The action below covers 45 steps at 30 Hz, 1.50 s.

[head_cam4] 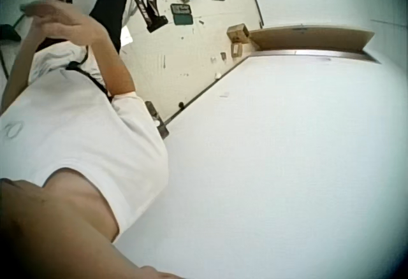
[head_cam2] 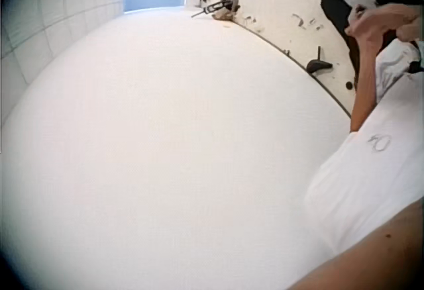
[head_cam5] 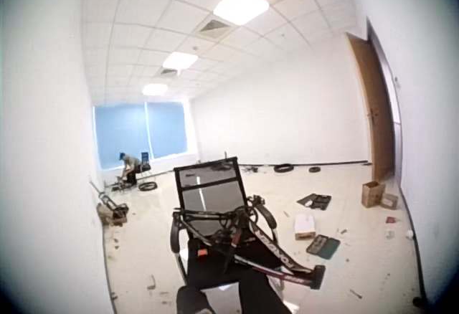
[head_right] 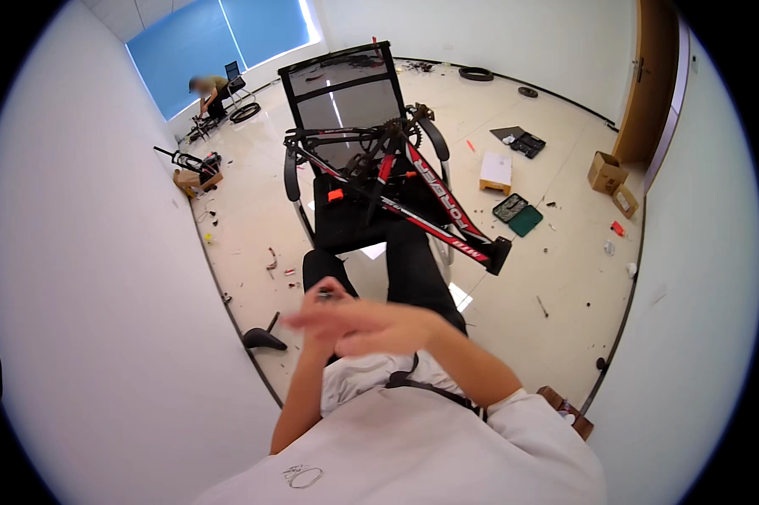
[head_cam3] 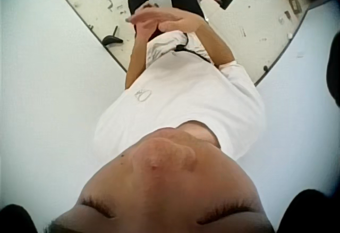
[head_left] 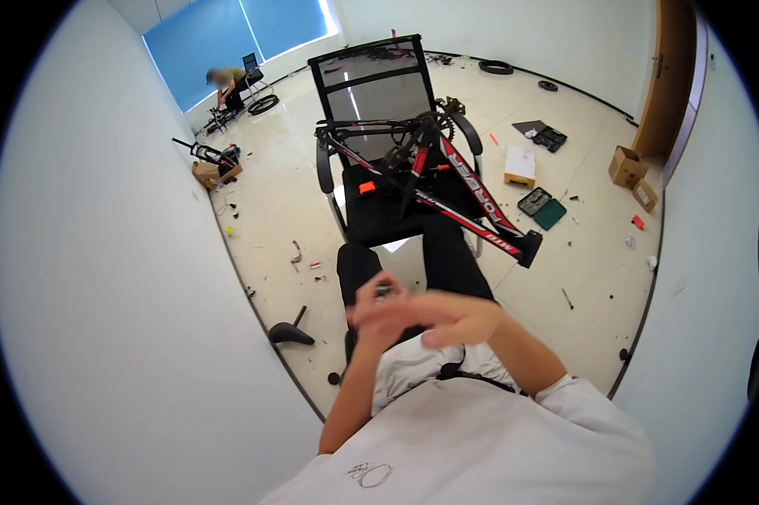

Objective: The person sits on a chair and repeatedly inserts and removes a small black cylindrical component from a larger black housing using both hands. The person manipulates the parts in their lap while a bicycle frame rests on the chair in front of them.

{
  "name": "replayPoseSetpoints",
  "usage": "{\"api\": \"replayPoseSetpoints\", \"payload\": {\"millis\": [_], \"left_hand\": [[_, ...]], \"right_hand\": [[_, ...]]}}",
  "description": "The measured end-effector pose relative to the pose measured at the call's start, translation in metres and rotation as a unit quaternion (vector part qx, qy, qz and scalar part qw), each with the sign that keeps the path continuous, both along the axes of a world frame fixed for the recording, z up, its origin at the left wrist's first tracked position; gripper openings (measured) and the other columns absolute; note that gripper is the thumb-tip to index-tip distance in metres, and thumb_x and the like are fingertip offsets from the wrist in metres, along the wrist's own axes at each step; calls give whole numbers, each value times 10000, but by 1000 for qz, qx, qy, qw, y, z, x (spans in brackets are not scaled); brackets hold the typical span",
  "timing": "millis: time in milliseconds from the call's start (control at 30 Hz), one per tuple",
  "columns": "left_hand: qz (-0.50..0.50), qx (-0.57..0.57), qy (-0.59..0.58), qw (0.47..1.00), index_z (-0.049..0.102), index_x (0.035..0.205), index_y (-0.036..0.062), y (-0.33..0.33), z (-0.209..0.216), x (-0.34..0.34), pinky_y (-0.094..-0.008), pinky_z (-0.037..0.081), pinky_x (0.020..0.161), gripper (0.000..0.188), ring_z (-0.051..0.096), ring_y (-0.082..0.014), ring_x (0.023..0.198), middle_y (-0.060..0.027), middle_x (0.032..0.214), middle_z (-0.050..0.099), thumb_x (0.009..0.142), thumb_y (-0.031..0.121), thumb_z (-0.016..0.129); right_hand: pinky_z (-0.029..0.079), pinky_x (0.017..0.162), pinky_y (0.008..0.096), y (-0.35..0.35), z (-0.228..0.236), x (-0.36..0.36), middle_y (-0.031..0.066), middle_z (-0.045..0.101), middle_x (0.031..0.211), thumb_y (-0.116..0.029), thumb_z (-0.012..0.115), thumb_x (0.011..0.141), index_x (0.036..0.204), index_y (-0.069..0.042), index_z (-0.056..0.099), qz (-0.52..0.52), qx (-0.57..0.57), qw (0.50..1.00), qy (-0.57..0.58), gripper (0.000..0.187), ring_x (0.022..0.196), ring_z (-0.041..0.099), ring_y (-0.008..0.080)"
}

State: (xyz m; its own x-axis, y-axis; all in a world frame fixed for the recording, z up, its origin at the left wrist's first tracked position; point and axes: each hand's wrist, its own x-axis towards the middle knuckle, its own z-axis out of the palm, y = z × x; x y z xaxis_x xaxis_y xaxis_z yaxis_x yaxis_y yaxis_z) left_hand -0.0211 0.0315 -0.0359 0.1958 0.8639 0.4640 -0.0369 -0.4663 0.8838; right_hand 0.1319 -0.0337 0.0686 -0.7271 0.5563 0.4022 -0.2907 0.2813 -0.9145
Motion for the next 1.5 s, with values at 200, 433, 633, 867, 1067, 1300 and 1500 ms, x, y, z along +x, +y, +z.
{"api": "replayPoseSetpoints", "payload": {"millis": [200, 433, 633, 867, 1067, 1300, 1500], "left_hand": [[-159, -195, -88, 964, 481, 710, 26, -31, 41, 14, -240, 386, 410, 135, 509, -130, 452, -56, 586, 528, 715, -66, 579], [-66, -278, -300, 910, 440, 747, 55, -3, 47, -17, -282, 330, 355, 103, 435, -161, 388, -82, 563, 492, 738, -32, 495], [154, -14, -104, 982, 462, 661, 43, 13, 10, -4, -235, 397, 467, 173, 454, -53, 521, 21, 577, 447, 722, -38, 602], [-61, -40, -22, 997, 541, 728, 22, -21, -6, 27, -233, 415, 477, 64, 527, -81, 554, 0, 633, 534, 758, 3, 594], [-169, -390, -248, 870, 440, 709, 117, 4, 1, 14, -277, 384, 423, 180, 459, -129, 461, -39, 596, 499, 874, 81, 502], [-163, -357, -257, 883, 518, 770, 82, -5, -12, 17, -252, 395, 444, 98, 508, -125, 499, -29, 648, 537, 859, 108, 550], [-197, -335, -138, 911, 530, 704, 32, -19, 14, 23, -253, 379, 390, 93, 508, -113, 452, -33, 628, 555, 754, 1, 602]], "right_hand": [[437, 933, 315, 59, -30, 31, 139, 605, 1184, -256, 492, 962, 1248, -9, 537, -329, 125, 931, -94, 380, 1099, 571, 195], [543, 731, 309, 16, -95, -7, 187, 674, 814, -405, 370, 1014, 893, 75, 583, -110, -233, 965, -56, 539, 760, 679, 240], [512, 794, 307, -20, -26, -35, 150, 673, 928, -306, 436, 995, 1038, 28, 567, 60, -156, 986, -22, 361, 848, 661, 220], [492, 804, 330, 14, 2, 12, 129, 647, 1001, -276, 521, 938, 1160, -10, 563, -300, 101, 921, -226, 349, 920, 631, 263], [492, 850, 341, -6, -27, 34, 141, 605, 1122, -207, 633, 880, 1187, -23, 552, -292, 149, 917, -226, 367, 967, 626, 287], [503, 556, 276, 1, -17, 3, 58, 664, 857, -198, 686, 831, 1016, -65, 626, -379, 313, 841, -225, 236, 586, 637, 194], [452, 469, 275, 30, -10, 12, 83, 606, 591, -139, 561, 901, 1094, -53, 579, -373, 165, 899, -161, 212, 497, 600, 135]]}}
